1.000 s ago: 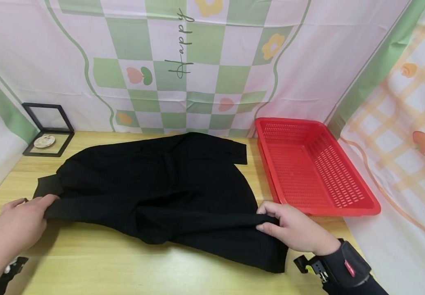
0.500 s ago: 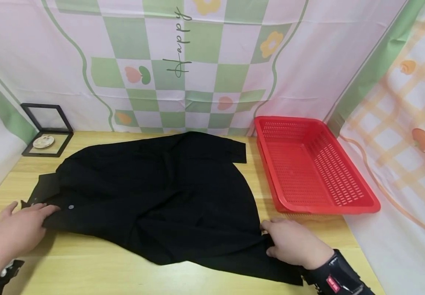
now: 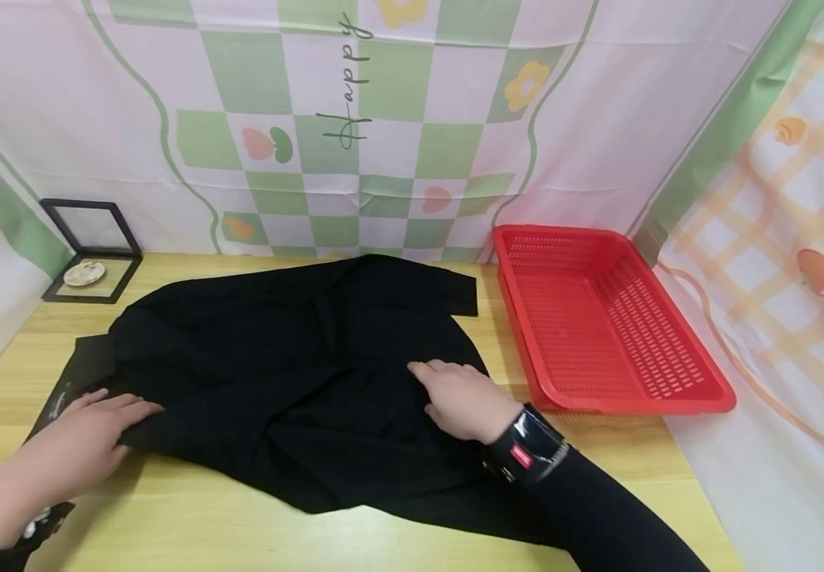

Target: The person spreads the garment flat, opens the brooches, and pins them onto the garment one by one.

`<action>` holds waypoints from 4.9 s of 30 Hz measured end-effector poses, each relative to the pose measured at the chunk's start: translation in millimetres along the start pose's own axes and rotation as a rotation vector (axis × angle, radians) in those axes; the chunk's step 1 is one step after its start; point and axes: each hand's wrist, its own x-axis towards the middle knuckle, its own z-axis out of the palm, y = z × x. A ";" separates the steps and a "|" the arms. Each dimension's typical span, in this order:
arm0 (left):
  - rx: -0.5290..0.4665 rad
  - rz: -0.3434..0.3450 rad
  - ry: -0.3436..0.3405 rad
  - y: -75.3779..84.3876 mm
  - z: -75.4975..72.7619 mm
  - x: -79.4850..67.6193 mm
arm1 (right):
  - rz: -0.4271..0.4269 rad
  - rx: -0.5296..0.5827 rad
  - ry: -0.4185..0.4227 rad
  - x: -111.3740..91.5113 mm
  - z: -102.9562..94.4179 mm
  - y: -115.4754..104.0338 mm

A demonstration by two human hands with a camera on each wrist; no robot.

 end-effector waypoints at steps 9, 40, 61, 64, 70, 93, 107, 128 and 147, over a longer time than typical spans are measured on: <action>-0.070 0.011 0.080 0.9 -1.9 0.5 | 0.092 -0.080 0.246 8.3 -2.4 16.1; -0.163 0.076 -0.176 -4.7 -5.7 -3.7 | -0.152 0.193 0.022 -66.2 -19.2 -0.7; -0.283 0.141 -0.455 -2.3 -41.9 15.2 | 0.081 0.113 -0.293 -36.9 -18.2 -4.4; -0.259 0.210 -0.373 3.6 -51.3 26.6 | 0.054 0.090 -0.201 -21.9 -24.7 -5.1; -0.103 0.199 -0.083 14.0 -43.5 62.0 | 0.069 -0.017 -0.069 8.2 -12.0 0.9; 0.026 -0.069 -0.198 -6.1 -18.1 86.8 | 0.106 0.035 -0.224 18.0 -21.0 5.6; 0.003 -0.145 -0.139 -16.1 -17.6 112.7 | 0.182 -0.049 -0.292 66.3 -41.3 34.1; -0.066 -0.195 -0.281 -29.6 -11.1 122.5 | 0.296 -0.113 -0.396 90.2 -10.9 28.3; -0.059 -0.217 -0.276 -26.8 -13.8 126.9 | 0.317 -0.076 -0.401 95.2 -11.7 34.6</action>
